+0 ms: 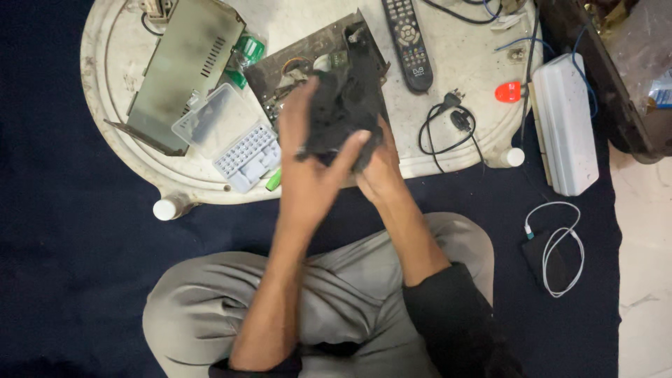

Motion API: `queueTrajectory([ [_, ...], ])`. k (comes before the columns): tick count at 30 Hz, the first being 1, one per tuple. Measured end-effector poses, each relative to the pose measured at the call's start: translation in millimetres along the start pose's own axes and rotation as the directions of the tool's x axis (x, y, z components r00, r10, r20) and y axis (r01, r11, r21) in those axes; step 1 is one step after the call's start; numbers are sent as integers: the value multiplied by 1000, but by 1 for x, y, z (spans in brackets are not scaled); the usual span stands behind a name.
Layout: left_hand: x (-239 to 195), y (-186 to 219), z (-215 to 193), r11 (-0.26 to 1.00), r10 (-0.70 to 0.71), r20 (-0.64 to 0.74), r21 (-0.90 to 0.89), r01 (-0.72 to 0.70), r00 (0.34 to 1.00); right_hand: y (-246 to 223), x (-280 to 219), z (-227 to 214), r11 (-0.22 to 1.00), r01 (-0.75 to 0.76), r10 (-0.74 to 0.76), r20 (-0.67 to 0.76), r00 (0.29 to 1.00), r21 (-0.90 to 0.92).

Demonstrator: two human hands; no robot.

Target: The person disassembles a small electronic device using a screwdriver, removes screws, separates the casing, and wipes the internal circuit board with a cloth.

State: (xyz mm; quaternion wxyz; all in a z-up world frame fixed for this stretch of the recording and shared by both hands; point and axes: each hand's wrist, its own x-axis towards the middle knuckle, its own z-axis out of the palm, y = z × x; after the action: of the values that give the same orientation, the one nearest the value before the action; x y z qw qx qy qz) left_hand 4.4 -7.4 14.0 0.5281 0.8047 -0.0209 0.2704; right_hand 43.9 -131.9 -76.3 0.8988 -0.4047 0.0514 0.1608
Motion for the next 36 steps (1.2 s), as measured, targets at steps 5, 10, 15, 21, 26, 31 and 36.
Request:
queueTrajectory([
  [5,4,-9,7,953,-257,26,172,249,966,6,-1,-12,999,5,-3,23,1000,-54],
  [10,3,-10,0,958,-186,-168,188,217,968,6,3,-8,996,-16,16,-2,1000,-91],
  [15,12,-16,7,954,-75,-11,290,75,997,18,1,-19,977,-71,73,6,997,-202],
  [21,0,-19,4,966,-210,-250,96,240,945,28,-1,-25,995,-96,95,47,994,21],
  [26,-14,-19,5,970,-224,-381,0,242,897,14,0,1,949,-92,77,-60,995,-301],
  [31,-9,-30,-13,919,-386,-463,-265,290,798,-11,4,7,975,-29,27,-13,1000,-222],
  [36,-11,-19,8,969,-245,20,33,244,969,2,-2,-2,987,-74,64,77,995,139],
])
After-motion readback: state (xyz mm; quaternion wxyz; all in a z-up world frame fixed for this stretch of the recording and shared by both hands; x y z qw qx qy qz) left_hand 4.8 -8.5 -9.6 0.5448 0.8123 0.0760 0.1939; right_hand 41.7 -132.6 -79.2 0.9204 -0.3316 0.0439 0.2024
